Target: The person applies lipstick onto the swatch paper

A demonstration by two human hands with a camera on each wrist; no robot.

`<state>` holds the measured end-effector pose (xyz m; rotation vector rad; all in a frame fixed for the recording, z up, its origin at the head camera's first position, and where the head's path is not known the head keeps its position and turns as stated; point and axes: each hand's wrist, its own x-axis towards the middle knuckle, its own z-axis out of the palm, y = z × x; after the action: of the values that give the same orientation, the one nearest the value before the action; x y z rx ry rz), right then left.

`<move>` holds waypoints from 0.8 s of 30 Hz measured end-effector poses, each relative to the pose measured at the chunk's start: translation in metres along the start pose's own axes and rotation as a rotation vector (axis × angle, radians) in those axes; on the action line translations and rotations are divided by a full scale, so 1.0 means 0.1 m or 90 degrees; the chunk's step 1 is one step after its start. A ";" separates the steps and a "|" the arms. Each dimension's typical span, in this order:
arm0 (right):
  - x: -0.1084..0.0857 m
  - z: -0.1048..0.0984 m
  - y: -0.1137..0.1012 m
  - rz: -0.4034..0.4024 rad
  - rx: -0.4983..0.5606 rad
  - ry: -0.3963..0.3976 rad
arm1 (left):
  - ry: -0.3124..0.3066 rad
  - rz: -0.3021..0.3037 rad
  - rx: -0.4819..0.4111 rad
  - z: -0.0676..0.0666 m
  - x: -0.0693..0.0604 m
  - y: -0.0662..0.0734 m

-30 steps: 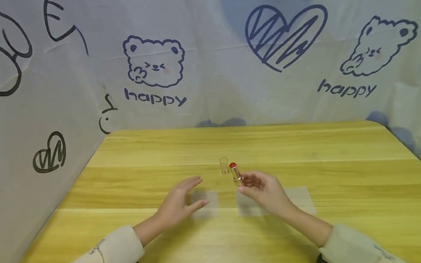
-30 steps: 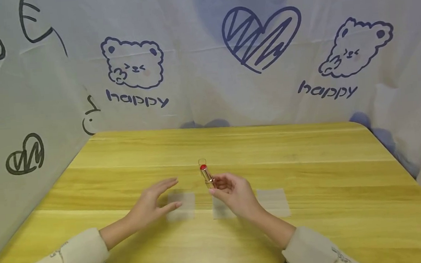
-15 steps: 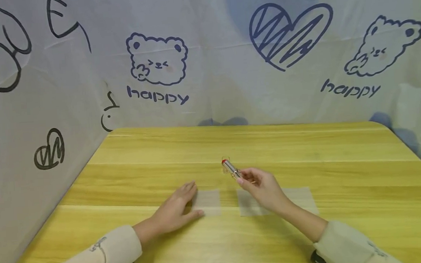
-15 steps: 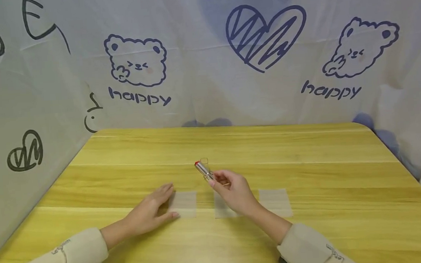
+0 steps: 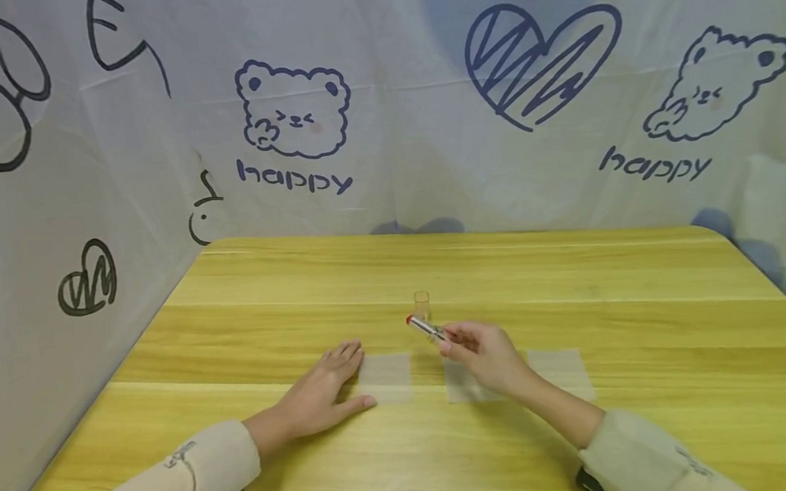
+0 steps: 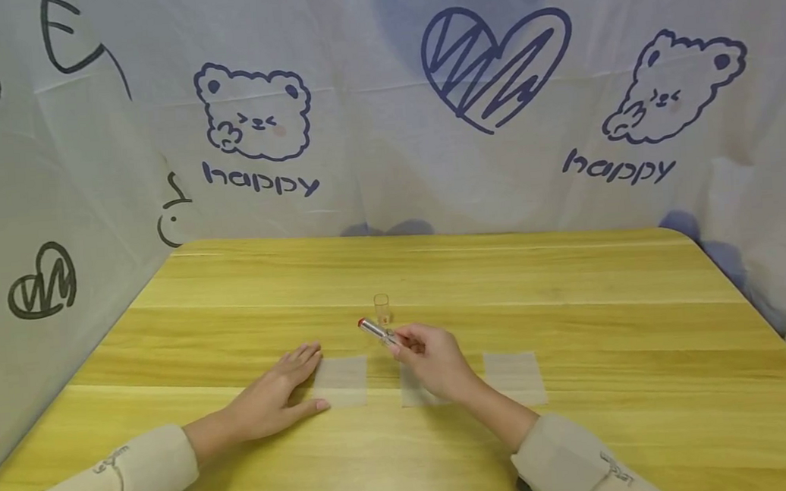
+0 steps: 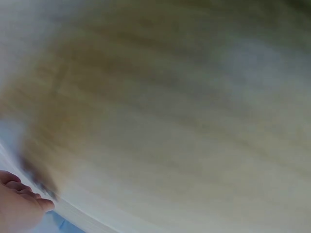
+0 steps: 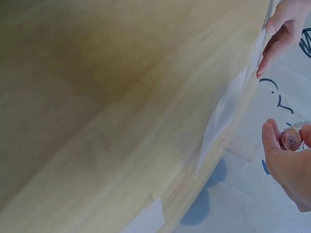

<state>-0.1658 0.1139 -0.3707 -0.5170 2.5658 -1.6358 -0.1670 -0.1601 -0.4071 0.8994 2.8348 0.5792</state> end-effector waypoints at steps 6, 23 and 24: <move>0.04 0.06 -0.02 -0.010 -0.041 0.012 | -0.013 0.003 0.002 -0.01 0.01 0.00; 0.14 0.24 -0.07 -0.182 -0.196 -0.019 | -0.040 0.000 0.004 -0.03 0.03 -0.01; 0.14 0.25 -0.08 -0.189 -0.202 -0.026 | -0.040 0.001 0.003 -0.03 0.03 -0.01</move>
<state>-0.1717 0.0847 -0.3723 -0.9833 2.8427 -1.2649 -0.1705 -0.1599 -0.4042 0.9032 2.7813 0.5354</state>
